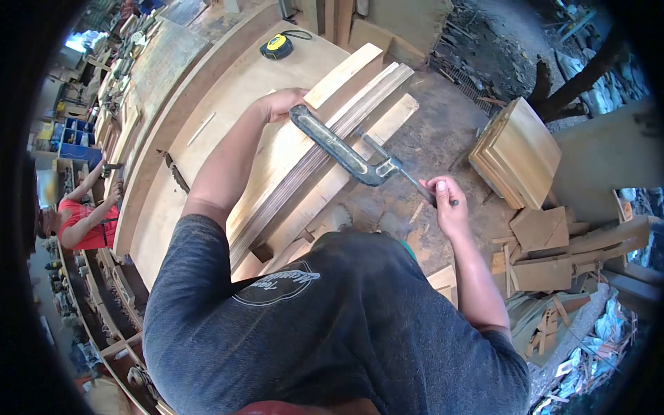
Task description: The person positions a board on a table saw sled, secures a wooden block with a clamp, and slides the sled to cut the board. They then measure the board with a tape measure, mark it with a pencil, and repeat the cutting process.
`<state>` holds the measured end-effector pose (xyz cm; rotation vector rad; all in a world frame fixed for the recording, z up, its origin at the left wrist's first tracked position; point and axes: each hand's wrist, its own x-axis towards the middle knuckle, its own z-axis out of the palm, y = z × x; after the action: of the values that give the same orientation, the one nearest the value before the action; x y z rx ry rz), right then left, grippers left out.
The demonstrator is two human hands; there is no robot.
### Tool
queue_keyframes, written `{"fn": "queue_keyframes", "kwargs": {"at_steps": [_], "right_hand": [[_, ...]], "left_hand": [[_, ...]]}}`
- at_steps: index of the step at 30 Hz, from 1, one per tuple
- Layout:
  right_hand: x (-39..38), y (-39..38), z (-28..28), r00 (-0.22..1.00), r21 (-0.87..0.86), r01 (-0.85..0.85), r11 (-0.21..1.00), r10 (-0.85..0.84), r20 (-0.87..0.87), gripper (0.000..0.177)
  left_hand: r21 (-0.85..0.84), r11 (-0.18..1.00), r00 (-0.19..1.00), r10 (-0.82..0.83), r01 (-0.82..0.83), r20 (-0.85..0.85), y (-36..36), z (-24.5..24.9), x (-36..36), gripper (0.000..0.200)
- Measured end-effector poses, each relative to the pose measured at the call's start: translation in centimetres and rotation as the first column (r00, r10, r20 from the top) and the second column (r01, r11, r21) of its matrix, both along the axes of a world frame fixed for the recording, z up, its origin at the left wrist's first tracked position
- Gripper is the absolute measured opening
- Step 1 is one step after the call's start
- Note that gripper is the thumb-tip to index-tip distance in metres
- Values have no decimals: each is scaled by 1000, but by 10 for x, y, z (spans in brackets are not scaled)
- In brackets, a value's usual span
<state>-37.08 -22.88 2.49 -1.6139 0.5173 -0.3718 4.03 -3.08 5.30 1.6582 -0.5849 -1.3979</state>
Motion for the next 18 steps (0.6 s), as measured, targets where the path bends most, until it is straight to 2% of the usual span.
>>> {"fn": "queue_keyframes", "kwargs": {"at_steps": [3, 4, 6, 10, 11, 12, 13, 14, 15, 16, 17, 18], "right_hand": [[7, -13, 8, 988, 392, 47, 919, 15, -152, 45], [10, -17, 11, 988, 400, 42, 916, 22, -153, 45], [9, -25, 14, 987, 597, -3, 802, 97, -126, 41], [5, -25, 25, 985, 576, -55, 816, 139, -103, 45], [-2, -25, 28, 981, 382, -52, 923, 118, -153, 51], [-4, -22, 36, 980, 377, -65, 924, 130, -149, 51], [-6, -18, 48, 1000, -289, 3, 957, -4, -4, 56], [-10, -15, 58, 981, -805, 168, 569, -19, 192, 63], [-13, -16, 64, 957, -918, 99, 383, 217, 194, 73], [-10, -5, 75, 955, -918, 95, 384, 224, 193, 73], [-3, 17, 88, 960, -931, -184, 316, 262, -101, 72], [2, 30, 94, 881, -861, -450, 239, 277, -384, 70]], "left_hand": [[25, 999, 998, 42, -41, -46, 0, 16, -10, 46], [33, 998, 998, 49, -47, -47, 2, 13, -8, 46], [22, 1000, 999, 14, -13, -51, 2, 8, -4, 43], [-15, 1000, 1000, 14, -14, -25, 2, 17, -12, 43], [-16, 999, 998, 46, -47, -40, 3, 9, -8, 44], [-21, 998, 998, 58, -59, -35, 3, 6, -3, 44], [-12, 999, 998, 48, -48, -36, 3, 3, 1, 44], [1, 999, 998, 34, -34, -45, 4, -2, 1, 44], [4, 1000, 1000, 3, -3, -31, 4, 6, -3, 44], [5, 1000, 999, 10, -10, -31, 4, 2, -3, 44], [0, 1000, 999, 16, -16, -28, 4, -1, 0, 45], [-4, 1000, 1000, 21, -21, -24, 3, 6, -3, 46]]}}
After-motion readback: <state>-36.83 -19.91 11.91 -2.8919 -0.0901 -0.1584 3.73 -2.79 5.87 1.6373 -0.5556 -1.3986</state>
